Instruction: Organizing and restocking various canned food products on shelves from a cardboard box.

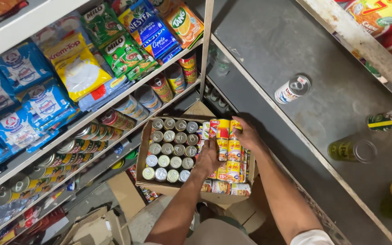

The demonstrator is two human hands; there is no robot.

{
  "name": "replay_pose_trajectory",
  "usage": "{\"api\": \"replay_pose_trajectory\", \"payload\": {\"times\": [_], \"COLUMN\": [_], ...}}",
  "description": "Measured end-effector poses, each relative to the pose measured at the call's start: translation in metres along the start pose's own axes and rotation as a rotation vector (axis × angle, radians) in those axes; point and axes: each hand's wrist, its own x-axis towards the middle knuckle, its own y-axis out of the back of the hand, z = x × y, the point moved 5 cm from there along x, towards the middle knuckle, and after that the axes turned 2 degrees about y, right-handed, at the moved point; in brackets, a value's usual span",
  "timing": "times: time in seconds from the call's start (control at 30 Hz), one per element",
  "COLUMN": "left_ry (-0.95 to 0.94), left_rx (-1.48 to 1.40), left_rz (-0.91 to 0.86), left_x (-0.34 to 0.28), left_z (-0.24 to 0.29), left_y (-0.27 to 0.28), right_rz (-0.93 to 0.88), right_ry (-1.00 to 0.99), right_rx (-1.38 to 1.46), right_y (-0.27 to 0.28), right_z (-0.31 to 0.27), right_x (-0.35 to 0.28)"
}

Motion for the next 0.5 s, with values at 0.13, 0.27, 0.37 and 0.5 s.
{"api": "replay_pose_trajectory", "payload": {"times": [0.13,0.27,0.37,0.5], "left_ry": [-0.004,-0.031,-0.013,-0.015], "left_rx": [0.015,0.032,-0.025,-0.041], "left_rz": [0.033,0.031,0.04,0.064], "left_x": [0.007,0.005,-0.003,0.001], "left_z": [-0.01,-0.01,-0.009,-0.017], "left_y": [-0.006,-0.004,-0.005,-0.016], "right_rz": [0.008,-0.059,-0.078,-0.131], "right_ry": [0.06,-0.01,0.023,0.05], "right_rx": [-0.056,-0.044,-0.075,-0.174], "right_y": [0.001,-0.003,-0.005,-0.008], "right_z": [0.0,0.002,0.008,0.007], "right_x": [-0.001,0.004,0.004,0.007]}}
